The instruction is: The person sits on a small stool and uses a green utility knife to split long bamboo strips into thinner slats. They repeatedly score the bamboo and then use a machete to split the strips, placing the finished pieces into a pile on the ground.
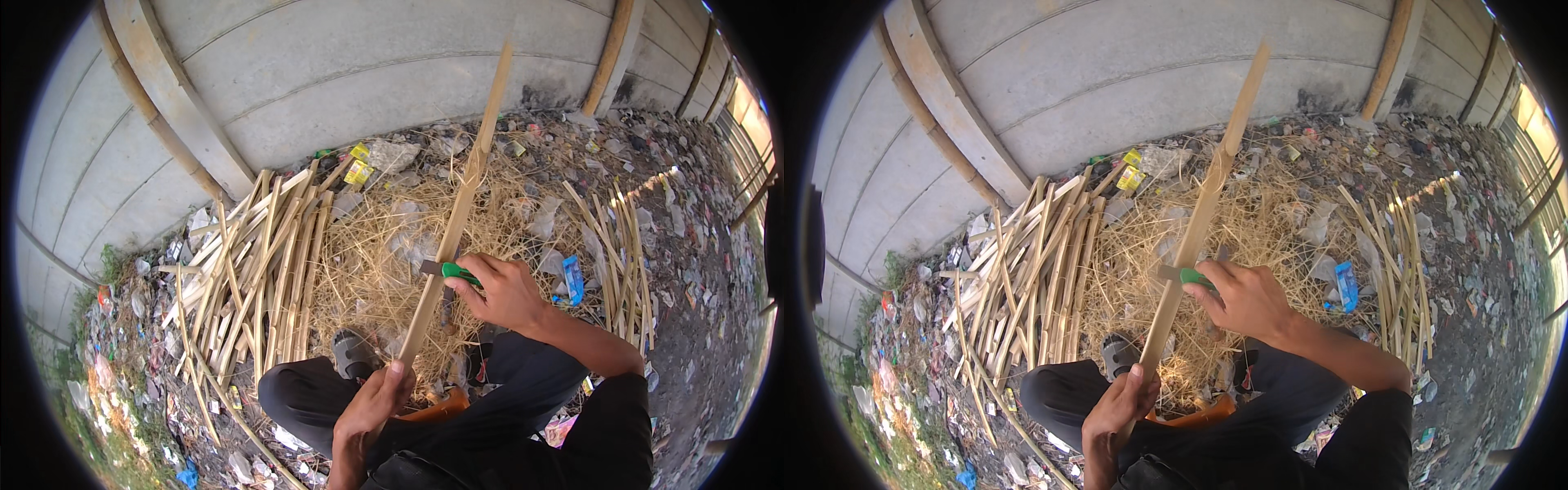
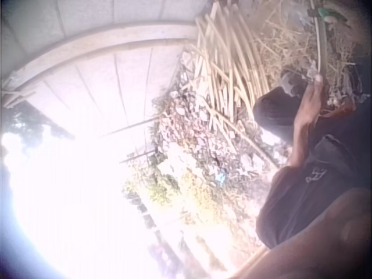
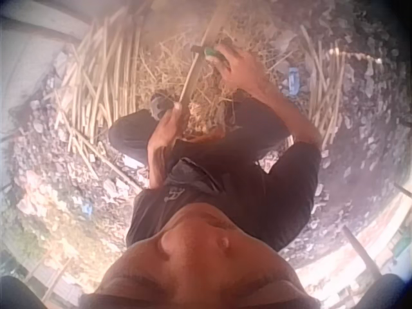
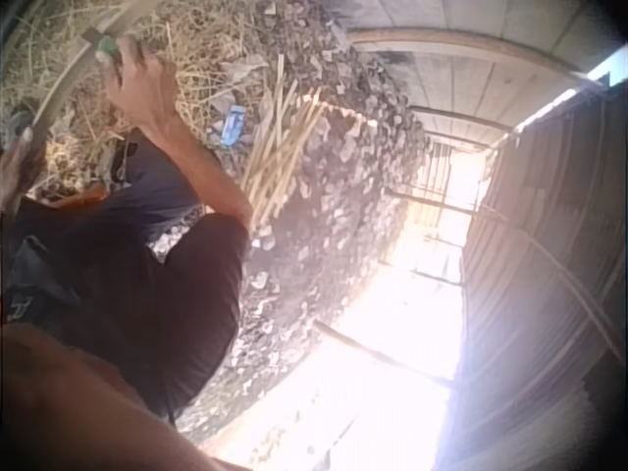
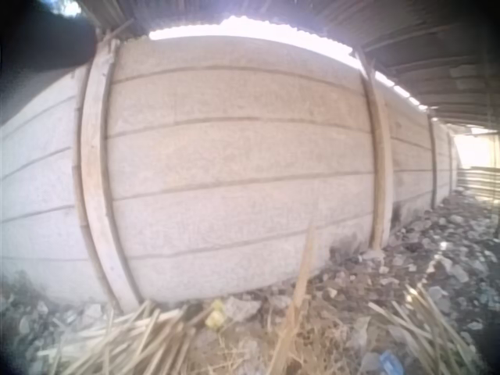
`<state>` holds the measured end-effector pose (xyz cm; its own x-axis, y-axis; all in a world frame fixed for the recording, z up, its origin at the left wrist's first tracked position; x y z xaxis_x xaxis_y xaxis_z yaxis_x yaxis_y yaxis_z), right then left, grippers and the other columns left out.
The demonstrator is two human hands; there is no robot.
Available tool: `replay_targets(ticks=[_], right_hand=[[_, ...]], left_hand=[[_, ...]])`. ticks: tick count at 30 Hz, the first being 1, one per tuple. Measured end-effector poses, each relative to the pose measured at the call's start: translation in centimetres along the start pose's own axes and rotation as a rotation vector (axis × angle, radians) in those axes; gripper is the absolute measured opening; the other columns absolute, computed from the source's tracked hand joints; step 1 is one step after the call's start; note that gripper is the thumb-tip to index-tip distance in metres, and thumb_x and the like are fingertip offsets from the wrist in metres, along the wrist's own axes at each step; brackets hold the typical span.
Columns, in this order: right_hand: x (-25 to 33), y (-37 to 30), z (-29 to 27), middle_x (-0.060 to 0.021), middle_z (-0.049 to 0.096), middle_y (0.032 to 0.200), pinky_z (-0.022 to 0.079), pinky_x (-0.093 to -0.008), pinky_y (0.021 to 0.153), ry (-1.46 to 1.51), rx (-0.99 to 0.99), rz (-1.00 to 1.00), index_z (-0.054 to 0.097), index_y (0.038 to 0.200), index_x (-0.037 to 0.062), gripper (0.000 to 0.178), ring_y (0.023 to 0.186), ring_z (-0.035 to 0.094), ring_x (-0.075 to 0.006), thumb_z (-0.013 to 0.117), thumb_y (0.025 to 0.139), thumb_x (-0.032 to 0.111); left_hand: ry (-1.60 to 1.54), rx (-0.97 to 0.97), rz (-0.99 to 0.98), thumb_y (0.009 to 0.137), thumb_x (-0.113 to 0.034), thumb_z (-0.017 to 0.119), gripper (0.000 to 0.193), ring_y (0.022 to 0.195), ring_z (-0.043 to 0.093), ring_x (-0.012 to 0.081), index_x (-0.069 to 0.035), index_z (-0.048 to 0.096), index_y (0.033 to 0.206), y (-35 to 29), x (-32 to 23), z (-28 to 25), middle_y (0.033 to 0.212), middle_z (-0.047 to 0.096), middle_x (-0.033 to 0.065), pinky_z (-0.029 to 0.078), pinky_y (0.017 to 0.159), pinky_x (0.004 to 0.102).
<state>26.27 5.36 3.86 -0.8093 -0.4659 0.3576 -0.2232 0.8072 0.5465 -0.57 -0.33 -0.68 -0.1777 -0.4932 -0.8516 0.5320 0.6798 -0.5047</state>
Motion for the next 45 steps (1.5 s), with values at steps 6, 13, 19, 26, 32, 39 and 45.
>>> replay_targets(ticks=[6, 13, 19, 26, 32, 39, 45], right_hand=[[-2.4, 0.7, -0.7, -0.0101, 0.070, 0.082, 0.054, -0.0407, 0.056, 0.067, -0.023, 0.131, 0.068, 0.109, 0.0058, 0.027, 0.064, 0.069, -0.0296, 0.069, 0.100, 0.031], [-5.8, 1.7, -1.0, -0.0116, 0.069, 0.075, 0.053, -0.0416, 0.060, 0.050, -0.005, 0.263, 0.070, 0.106, 0.0047, 0.027, 0.064, 0.068, -0.0300, 0.067, 0.101, 0.031], [-8.7, 2.1, -2.3, -0.0125, 0.067, 0.072, 0.052, -0.0421, 0.060, -0.035, -0.014, 0.329, 0.070, 0.104, 0.0046, 0.022, 0.062, 0.067, -0.0300, 0.066, 0.100, 0.026], [-9.3, 2.0, -2.1, -0.0138, 0.068, 0.076, 0.049, -0.0420, 0.058, -0.082, -0.083, 0.283, 0.068, 0.103, 0.0045, 0.018, 0.061, 0.066, -0.0295, 0.066, 0.098, 0.022], [-10.6, 1.2, -1.6, -0.0021, 0.059, 0.068, 0.039, -0.0311, 0.049, 0.646, 0.155, 0.577, 0.068, 0.102, 0.0016, 0.027, 0.051, 0.052, -0.0132, 0.059, 0.107, 0.027], [-10.3, 0.7, -1.5, 0.0030, 0.047, 0.070, 0.041, -0.0305, 0.059, 0.559, 0.077, 0.467, 0.065, 0.096, 0.0053, 0.033, 0.062, 0.046, -0.0081, 0.065, 0.104, 0.037], [-10.3, 0.6, -2.1, 0.0023, 0.062, 0.084, 0.048, -0.0333, 0.073, 0.692, 0.016, 0.400, 0.067, 0.102, 0.0047, 0.028, 0.079, 0.058, -0.0099, 0.073, 0.100, 0.032]], left_hand=[[0.042, 0.082, 0.055, 0.110, -0.060, 0.032, 0.063, 0.056, 0.040, 0.0071, -0.007, 0.052, 0.083, 0.4, 2.5, -0.7, 0.068, 0.040, -0.0044, 0.034, 0.049, 0.0251], [0.102, 0.057, 0.047, 0.114, -0.051, 0.032, 0.059, 0.061, 0.036, 0.0086, -0.008, 0.045, 0.075, -0.4, 2.4, -0.6, 0.066, 0.038, -0.0043, 0.032, 0.055, 0.0281], [0.162, 0.074, 0.063, 0.112, -0.056, 0.030, 0.062, 0.056, 0.037, 0.0080, -0.010, 0.044, 0.073, -1.0, 3.5, -0.4, 0.063, 0.038, -0.0042, 0.033, 0.051, 0.0274], [0.179, 0.053, 0.023, 0.114, -0.051, 0.033, 0.060, 0.064, 0.037, 0.0108, -0.006, 0.048, 0.075, -1.1, 3.5, -0.6, 0.068, 0.041, -0.0032, 0.035, 0.059, 0.0303], [0.298, -0.040, 0.066, 0.113, -0.047, 0.038, 0.058, 0.066, 0.045, 0.0145, -0.001, 0.056, 0.085, -1.9, 4.2, -1.9, 0.068, 0.051, 0.0038, 0.041, 0.062, 0.0355], [0.613, -0.267, 0.206, 0.108, -0.042, 0.053, 0.047, 0.063, 0.058, 0.0386, 0.002, 0.061, 0.095, -2.9, 0.3, -0.6, 0.066, 0.056, 0.0214, 0.045, 0.063, 0.0463], [0.722, -0.370, 0.303, 0.106, -0.040, 0.059, 0.045, 0.058, 0.055, 0.0364, 0.002, 0.060, 0.090, -2.2, 0.1, -0.4, 0.062, 0.053, 0.0197, 0.043, 0.058, 0.0455]])
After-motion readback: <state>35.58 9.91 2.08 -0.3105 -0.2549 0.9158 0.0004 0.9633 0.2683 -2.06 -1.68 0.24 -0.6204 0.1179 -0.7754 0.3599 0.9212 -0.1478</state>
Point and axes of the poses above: each hand's wrist, its own y-axis towards the middle knuckle, its own z-axis out of the palm, x = y × z, the point moved 2 cm from there along y, towards the middle knuckle
